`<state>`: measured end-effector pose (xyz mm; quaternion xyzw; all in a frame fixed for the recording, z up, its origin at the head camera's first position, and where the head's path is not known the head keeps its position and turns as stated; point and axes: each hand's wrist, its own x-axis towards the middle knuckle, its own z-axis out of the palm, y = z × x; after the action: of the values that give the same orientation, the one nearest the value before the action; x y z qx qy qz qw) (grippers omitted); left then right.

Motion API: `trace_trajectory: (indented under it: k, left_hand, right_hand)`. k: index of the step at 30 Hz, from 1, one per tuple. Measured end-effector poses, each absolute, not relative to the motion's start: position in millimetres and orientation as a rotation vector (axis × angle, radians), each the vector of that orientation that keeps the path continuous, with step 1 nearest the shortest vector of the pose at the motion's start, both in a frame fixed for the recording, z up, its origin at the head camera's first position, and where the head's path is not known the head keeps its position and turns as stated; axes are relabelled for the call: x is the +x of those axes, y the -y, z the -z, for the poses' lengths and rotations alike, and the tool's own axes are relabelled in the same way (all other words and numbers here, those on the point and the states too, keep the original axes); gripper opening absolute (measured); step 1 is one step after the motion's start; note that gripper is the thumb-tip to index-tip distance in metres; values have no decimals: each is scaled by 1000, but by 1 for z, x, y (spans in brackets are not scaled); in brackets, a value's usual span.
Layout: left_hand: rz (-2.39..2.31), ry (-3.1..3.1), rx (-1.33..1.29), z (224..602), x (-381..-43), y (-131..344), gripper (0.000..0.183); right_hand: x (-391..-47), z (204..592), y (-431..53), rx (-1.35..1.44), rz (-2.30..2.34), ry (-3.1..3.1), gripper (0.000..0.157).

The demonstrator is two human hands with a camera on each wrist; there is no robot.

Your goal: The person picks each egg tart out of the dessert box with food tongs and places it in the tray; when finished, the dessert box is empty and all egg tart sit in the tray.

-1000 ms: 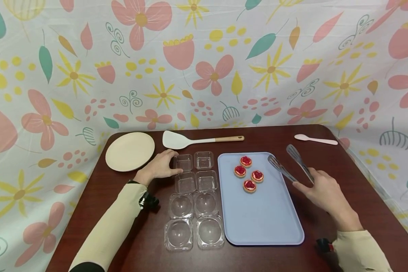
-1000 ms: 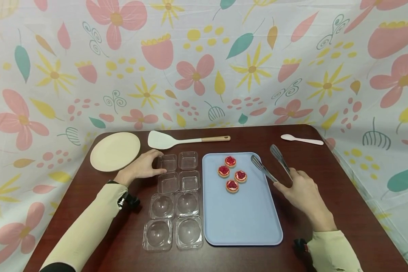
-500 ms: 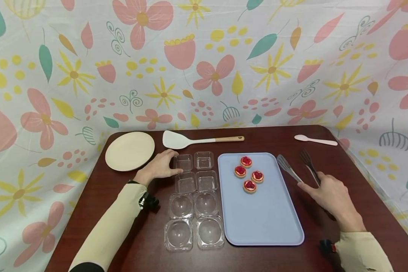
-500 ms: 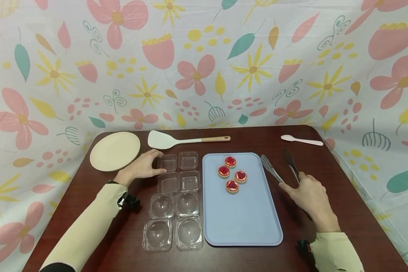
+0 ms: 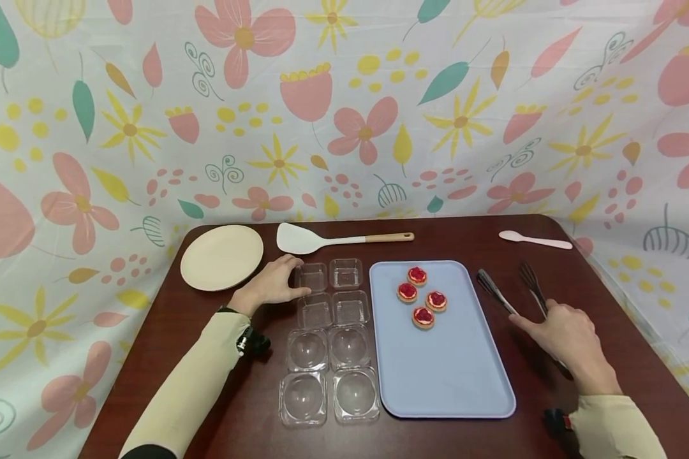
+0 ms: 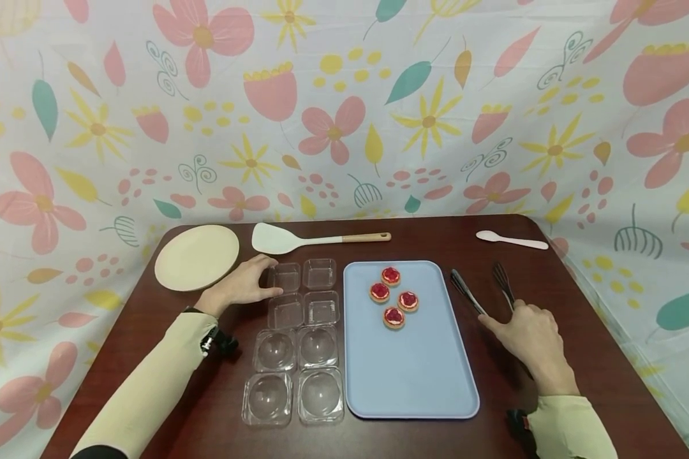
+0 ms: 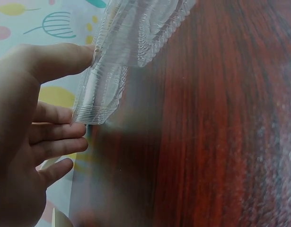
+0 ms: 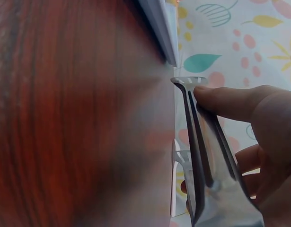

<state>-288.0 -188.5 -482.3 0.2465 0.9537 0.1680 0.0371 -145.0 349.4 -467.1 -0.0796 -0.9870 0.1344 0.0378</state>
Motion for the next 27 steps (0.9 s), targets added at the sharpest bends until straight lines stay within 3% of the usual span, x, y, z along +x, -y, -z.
trace_trajectory:
  k: [12,21,27]
  left_hand:
    - [-509,-2930,756,481,-289,186,75]
    - [-505,-2937,791,479,-284,188,77]
    - [-505,-2946,772,472,-279,194,77]
  right_hand:
    - [-145,479,-354,-240,-381,3093,77]
    - [-144,470,-346,-182,-383,3003,100]
    - [-168,451,-315,214,-482,2715,78]
